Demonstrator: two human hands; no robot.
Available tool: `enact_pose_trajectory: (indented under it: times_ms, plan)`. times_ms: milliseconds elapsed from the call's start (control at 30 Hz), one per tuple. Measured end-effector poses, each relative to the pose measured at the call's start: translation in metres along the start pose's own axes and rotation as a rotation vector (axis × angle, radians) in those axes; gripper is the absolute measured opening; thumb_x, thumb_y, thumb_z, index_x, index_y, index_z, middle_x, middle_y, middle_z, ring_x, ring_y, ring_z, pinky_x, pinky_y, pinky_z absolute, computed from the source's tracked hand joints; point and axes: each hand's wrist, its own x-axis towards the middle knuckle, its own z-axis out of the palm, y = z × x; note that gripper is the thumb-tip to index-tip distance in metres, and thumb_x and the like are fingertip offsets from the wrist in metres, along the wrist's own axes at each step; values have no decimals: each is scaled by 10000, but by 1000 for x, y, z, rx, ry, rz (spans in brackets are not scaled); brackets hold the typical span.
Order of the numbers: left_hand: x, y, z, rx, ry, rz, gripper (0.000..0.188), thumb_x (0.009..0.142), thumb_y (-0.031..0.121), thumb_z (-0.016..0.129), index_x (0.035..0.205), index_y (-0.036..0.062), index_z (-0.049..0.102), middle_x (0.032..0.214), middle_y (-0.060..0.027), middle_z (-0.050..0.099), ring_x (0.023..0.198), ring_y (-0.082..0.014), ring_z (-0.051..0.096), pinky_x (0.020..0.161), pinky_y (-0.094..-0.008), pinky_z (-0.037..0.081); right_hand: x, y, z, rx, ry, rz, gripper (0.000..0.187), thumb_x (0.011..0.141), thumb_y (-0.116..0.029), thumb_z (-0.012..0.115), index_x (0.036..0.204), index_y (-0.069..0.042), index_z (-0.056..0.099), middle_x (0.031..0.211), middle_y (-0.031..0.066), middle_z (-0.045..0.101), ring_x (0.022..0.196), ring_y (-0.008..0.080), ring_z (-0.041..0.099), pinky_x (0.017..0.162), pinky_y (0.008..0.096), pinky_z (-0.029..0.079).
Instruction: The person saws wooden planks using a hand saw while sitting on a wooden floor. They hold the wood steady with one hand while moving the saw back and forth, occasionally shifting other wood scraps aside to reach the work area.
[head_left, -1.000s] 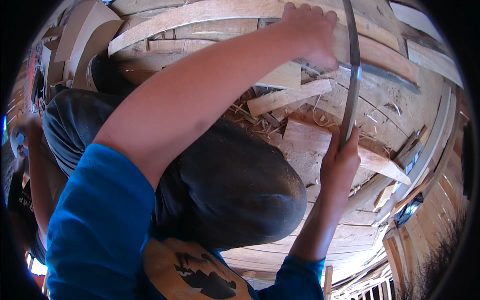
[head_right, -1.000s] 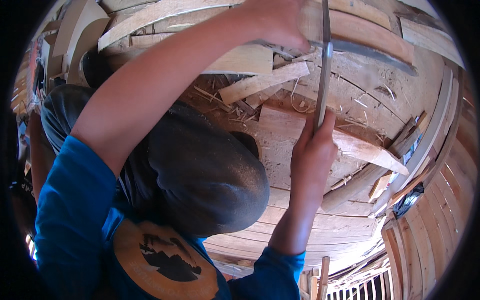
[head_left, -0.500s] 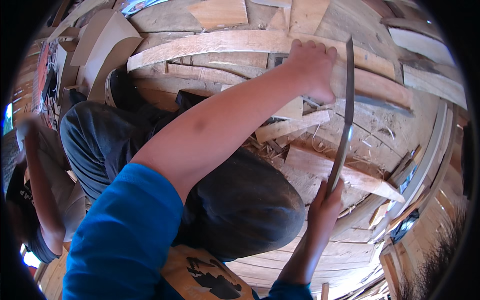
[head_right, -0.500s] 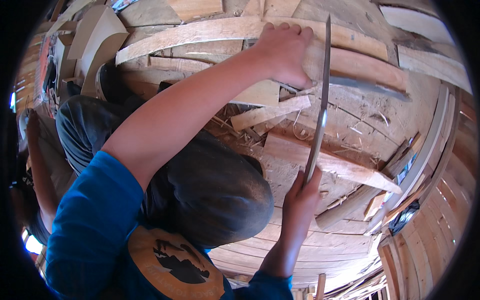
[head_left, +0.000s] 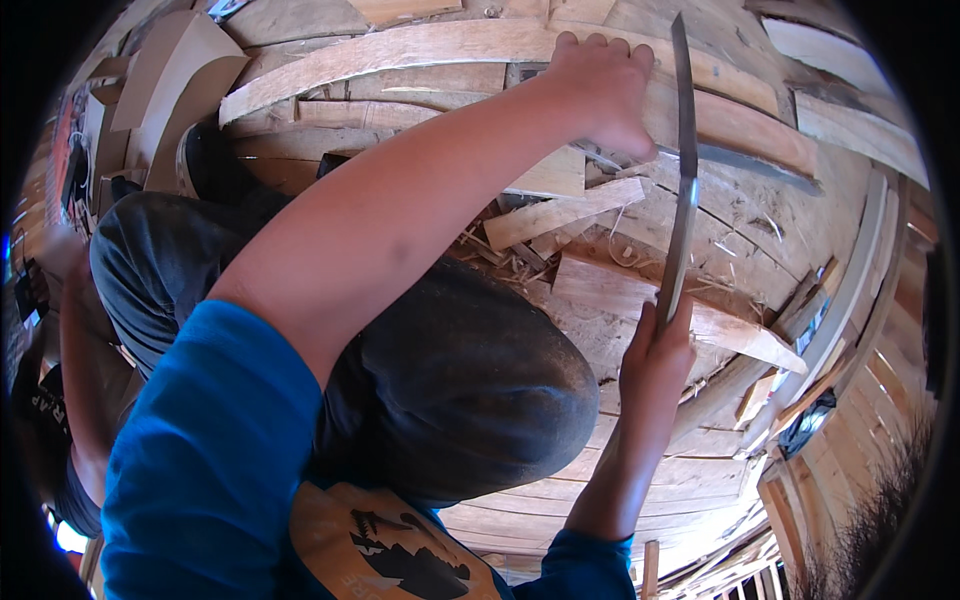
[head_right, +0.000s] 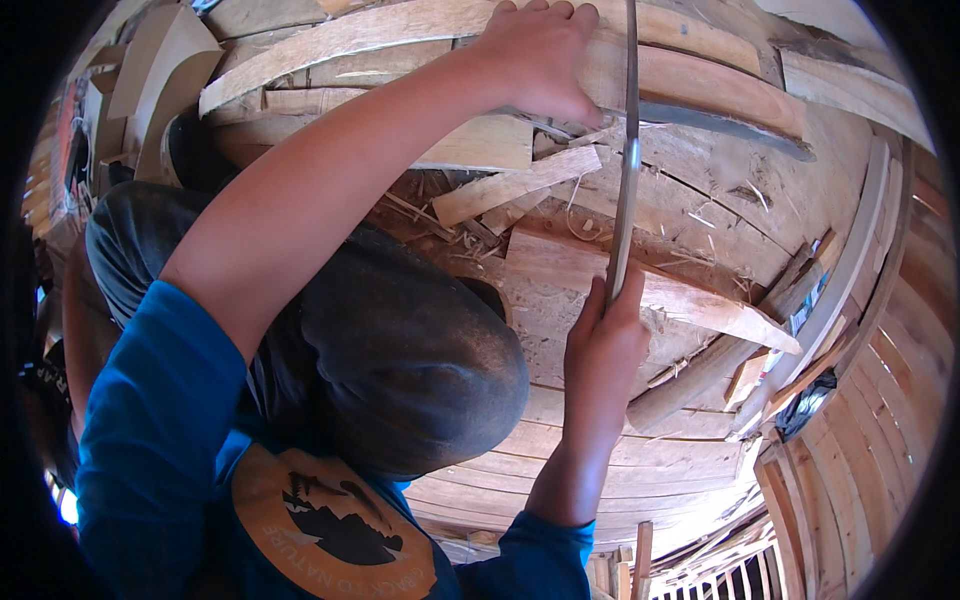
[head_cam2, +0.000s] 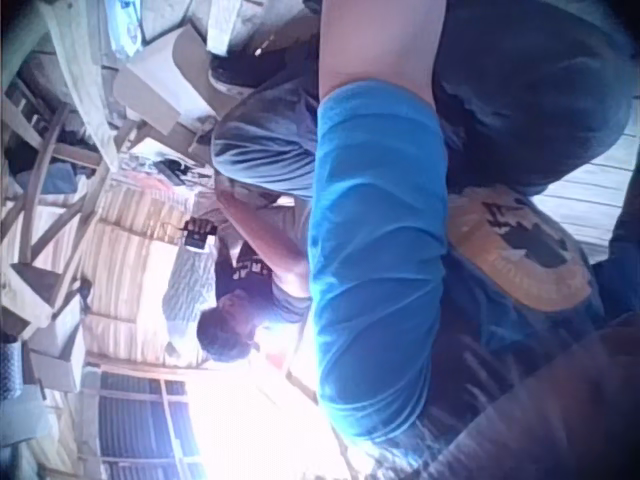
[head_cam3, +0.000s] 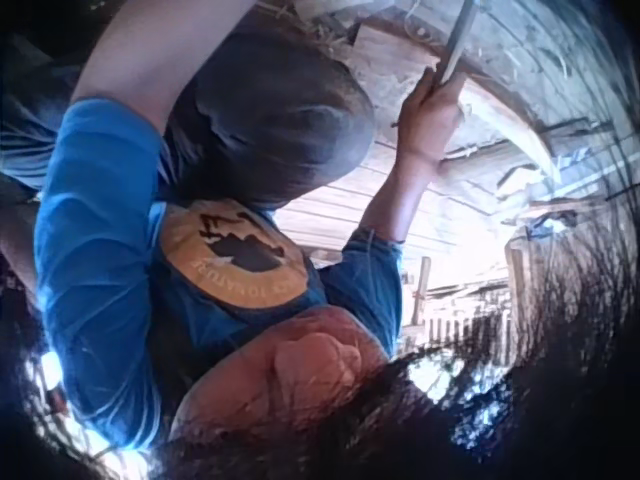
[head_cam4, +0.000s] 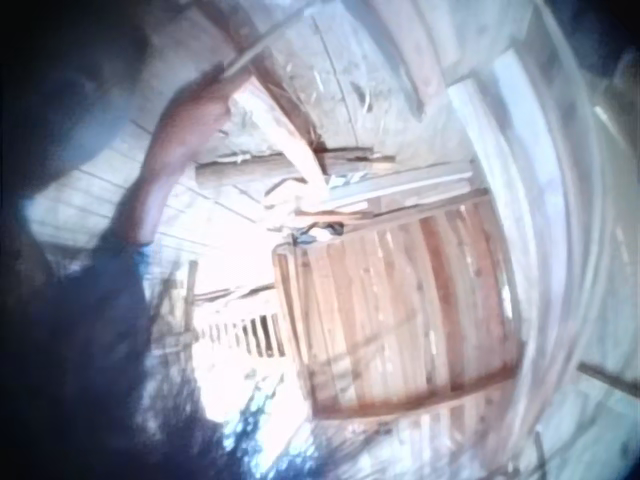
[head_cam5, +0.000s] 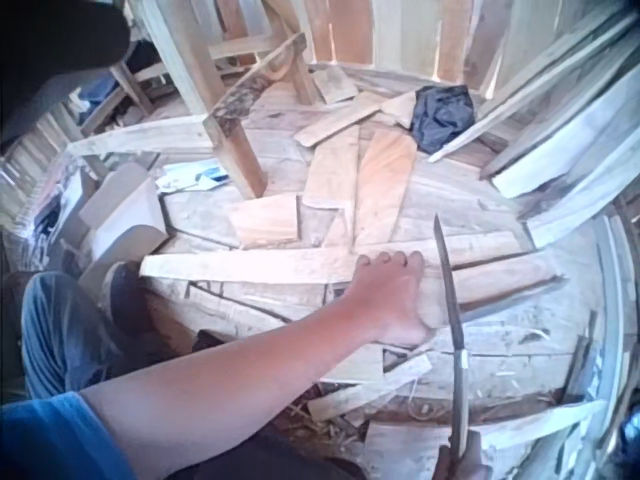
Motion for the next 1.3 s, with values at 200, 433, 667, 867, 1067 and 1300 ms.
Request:
enact_pose_trajectory:
  times_ms: [200,433,667,867,1067,1300]
  plan:
    - [-5,2,0,26,7,-18,832,611,478,750,1275,45,496,1217,-136,576,1189,-282,512,991,-474,354,-45,10,-3,8,17,17,170,972,-114,509,1127,-49,487,686,241,616,644,425,641,483,492,429]
    - [1,-1,1,-28,31,-24,846,592,481,754,1269,42,501,1203,-142,579,1185,-290,513,989,-471,354,36,-9,5,-31,36,-41,150,966,-140,527,1059,-23,527,762,242,636,691,420,648,578,464,466]
    - [-3,-2,7,20,79,16,831,591,475,751,1257,40,510,1193,-131,582,1173,-284,515,972,-469,358,-39,7,-1,-12,37,-19,127,967,-126,512,1069,-50,510,699,220,635,674,413,654,524,466,474]
    - [-8,-2,10,60,108,76,806,602,465,742,1249,42,516,1191,-133,583,1165,-282,522,970,-457,364,1,-10,10,-10,37,24,167,968,-142,516,1101,-43,505,702,236,622,665,427,642,546,500,453]
    - [-1,-6,4,-28,55,14,785,609,462,734,1235,36,526,1187,-140,588,1161,-292,530,954,-468,381,25,-15,8,-22,62,-70,147,970,-133,511,1078,-34,502,691,234,612,660,429,637,547,490,448]
    - [-3,-5,9,25,104,23,788,613,469,740,1246,53,524,1195,-138,587,1155,-293,533,961,-471,375,-64,3,-7,3,34,37,135,967,-125,516,1079,-51,511,703,198,642,665,402,661,542,463,490]
